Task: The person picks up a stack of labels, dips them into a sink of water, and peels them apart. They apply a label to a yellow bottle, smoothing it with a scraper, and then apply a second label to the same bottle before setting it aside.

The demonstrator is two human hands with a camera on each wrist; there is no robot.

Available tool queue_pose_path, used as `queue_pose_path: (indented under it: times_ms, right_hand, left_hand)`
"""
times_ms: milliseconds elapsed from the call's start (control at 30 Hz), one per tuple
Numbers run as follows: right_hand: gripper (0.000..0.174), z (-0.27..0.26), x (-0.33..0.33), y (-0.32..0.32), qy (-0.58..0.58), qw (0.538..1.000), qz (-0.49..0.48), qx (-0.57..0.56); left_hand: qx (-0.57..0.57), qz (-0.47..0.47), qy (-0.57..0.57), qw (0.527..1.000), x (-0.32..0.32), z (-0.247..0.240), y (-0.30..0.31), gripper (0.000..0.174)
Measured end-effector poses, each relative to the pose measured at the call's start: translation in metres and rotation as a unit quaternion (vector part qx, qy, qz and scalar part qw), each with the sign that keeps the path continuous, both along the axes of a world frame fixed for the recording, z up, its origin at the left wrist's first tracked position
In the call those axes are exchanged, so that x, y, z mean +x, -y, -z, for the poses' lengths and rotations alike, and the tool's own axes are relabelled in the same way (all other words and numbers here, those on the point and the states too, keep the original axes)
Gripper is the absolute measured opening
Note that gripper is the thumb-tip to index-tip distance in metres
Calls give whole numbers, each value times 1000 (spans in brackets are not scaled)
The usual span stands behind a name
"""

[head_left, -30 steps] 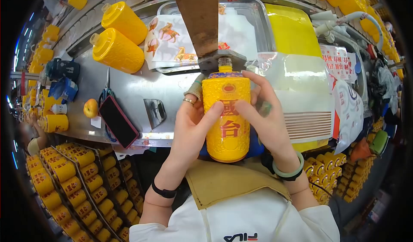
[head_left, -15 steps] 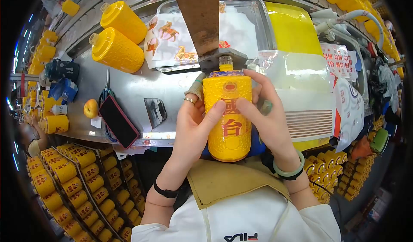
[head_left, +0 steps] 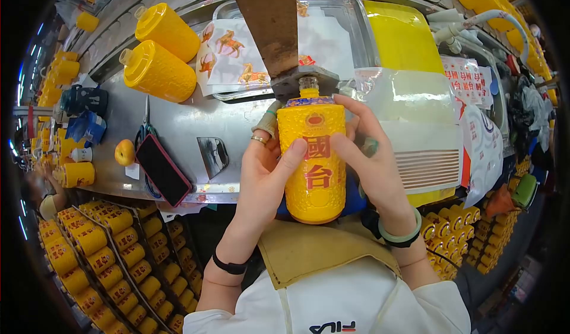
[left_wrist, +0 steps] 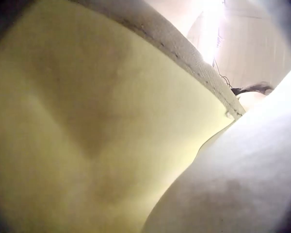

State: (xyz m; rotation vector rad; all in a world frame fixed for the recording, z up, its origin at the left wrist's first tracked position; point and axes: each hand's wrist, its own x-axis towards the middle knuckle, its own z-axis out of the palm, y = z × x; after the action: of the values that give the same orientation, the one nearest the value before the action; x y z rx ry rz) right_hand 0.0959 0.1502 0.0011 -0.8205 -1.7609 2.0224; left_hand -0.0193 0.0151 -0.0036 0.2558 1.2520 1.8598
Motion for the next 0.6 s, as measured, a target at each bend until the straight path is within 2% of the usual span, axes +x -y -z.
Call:
queue_pose_path:
  times_ms: [133, 200, 333, 600]
  right_hand:
    - [52, -4, -1, 0, 9, 1000, 4, -17]
    - [55, 0, -2, 1, 18, 999, 6, 37]
    - [58, 0, -4, 3, 18, 998, 4, 60]
    - [57, 1, -3, 2, 9, 999, 3, 48]
  left_hand:
    - [18, -5, 28, 999, -2, 0, 0, 61]
    - [2, 8, 8, 1000, -1, 0, 0, 60]
    - [13, 8, -2, 1000, -1, 1, -1, 60]
    - [4, 9, -18, 1000, -1, 0, -1, 58]
